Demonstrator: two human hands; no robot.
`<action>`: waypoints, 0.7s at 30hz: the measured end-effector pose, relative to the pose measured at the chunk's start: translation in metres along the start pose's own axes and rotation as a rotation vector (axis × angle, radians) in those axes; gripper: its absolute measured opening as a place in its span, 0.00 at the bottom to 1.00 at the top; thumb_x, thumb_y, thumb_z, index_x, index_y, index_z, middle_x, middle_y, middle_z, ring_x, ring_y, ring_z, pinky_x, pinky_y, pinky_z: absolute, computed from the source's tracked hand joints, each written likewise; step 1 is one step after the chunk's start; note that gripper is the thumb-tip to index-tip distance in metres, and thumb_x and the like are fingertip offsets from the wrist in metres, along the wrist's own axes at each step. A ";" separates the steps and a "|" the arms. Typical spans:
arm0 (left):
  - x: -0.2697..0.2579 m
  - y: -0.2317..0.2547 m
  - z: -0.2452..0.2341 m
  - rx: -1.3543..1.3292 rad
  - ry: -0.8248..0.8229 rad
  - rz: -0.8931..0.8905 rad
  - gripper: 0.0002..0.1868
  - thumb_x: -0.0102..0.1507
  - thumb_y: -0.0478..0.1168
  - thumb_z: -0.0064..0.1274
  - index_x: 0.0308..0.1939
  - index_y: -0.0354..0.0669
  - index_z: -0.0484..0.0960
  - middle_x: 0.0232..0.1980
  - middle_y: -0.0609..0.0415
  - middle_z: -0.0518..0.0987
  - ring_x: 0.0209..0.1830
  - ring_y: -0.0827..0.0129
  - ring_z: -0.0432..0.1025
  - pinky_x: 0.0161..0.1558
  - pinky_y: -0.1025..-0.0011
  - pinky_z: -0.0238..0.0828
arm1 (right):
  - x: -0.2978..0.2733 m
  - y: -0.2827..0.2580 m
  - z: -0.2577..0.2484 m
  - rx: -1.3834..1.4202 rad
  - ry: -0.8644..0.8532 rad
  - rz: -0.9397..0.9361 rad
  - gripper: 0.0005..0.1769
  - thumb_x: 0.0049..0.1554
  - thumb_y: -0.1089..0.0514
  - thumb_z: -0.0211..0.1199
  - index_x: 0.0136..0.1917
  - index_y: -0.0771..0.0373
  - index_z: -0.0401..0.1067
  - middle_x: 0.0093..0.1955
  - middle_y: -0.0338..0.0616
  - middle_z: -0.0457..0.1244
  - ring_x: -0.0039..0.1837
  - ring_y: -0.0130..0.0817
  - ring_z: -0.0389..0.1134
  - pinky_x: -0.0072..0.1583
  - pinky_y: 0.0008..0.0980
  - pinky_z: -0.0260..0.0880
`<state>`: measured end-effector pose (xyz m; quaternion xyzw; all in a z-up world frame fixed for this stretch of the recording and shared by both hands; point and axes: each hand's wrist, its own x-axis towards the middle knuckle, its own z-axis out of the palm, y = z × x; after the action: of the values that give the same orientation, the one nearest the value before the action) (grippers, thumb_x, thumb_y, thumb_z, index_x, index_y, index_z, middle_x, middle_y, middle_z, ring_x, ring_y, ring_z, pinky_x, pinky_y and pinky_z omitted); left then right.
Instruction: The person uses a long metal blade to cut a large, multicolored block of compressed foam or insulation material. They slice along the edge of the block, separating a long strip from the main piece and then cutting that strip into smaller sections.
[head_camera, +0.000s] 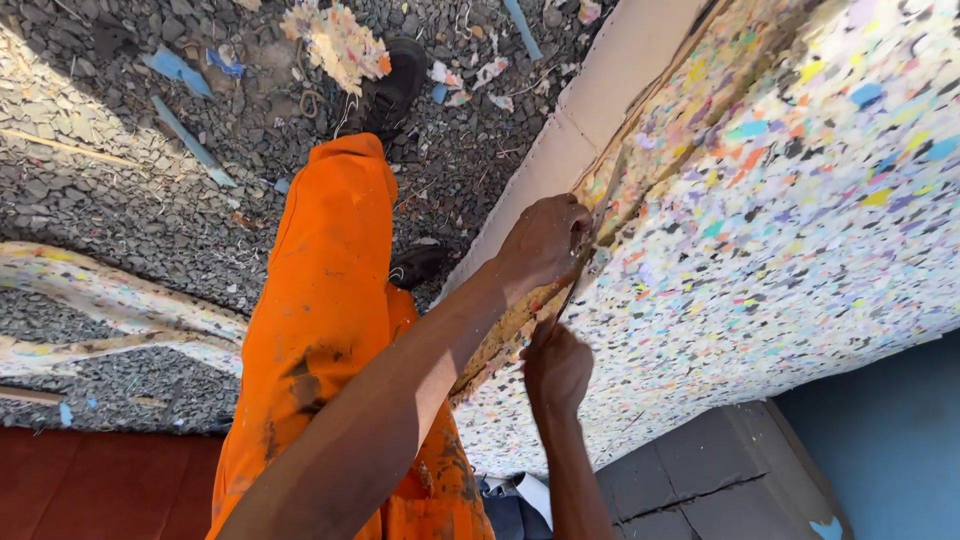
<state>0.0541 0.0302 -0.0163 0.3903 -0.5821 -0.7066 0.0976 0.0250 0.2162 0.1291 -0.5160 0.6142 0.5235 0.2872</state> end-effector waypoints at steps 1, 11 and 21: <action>0.003 0.011 -0.011 -0.001 0.006 0.003 0.06 0.71 0.33 0.66 0.50 0.38 0.96 0.47 0.35 0.88 0.47 0.30 0.87 0.46 0.44 0.87 | -0.009 -0.009 0.017 -0.004 0.005 -0.001 0.47 0.70 0.29 0.76 0.88 0.61 0.76 0.55 0.35 0.76 0.52 0.37 0.82 0.45 0.47 0.74; -0.006 -0.015 -0.006 -0.131 0.068 -0.035 0.08 0.66 0.32 0.71 0.49 0.34 0.94 0.45 0.28 0.88 0.48 0.17 0.86 0.46 0.37 0.86 | 0.028 0.011 -0.061 0.061 -0.016 0.064 0.20 0.71 0.33 0.76 0.65 0.45 0.86 0.48 0.22 0.79 0.50 0.30 0.86 0.47 0.39 0.80; 0.006 -0.043 0.019 -0.101 0.059 -0.160 0.10 0.60 0.31 0.73 0.46 0.40 0.95 0.44 0.33 0.89 0.50 0.21 0.88 0.50 0.39 0.86 | 0.070 0.028 -0.044 0.465 0.197 0.175 0.31 0.84 0.48 0.50 0.45 0.51 0.87 0.34 0.42 0.77 0.43 0.51 0.85 0.49 0.49 0.83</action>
<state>0.0507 0.0540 -0.0569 0.4506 -0.5096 -0.7289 0.0775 -0.0141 0.1498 0.0890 -0.4296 0.7852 0.3385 0.2904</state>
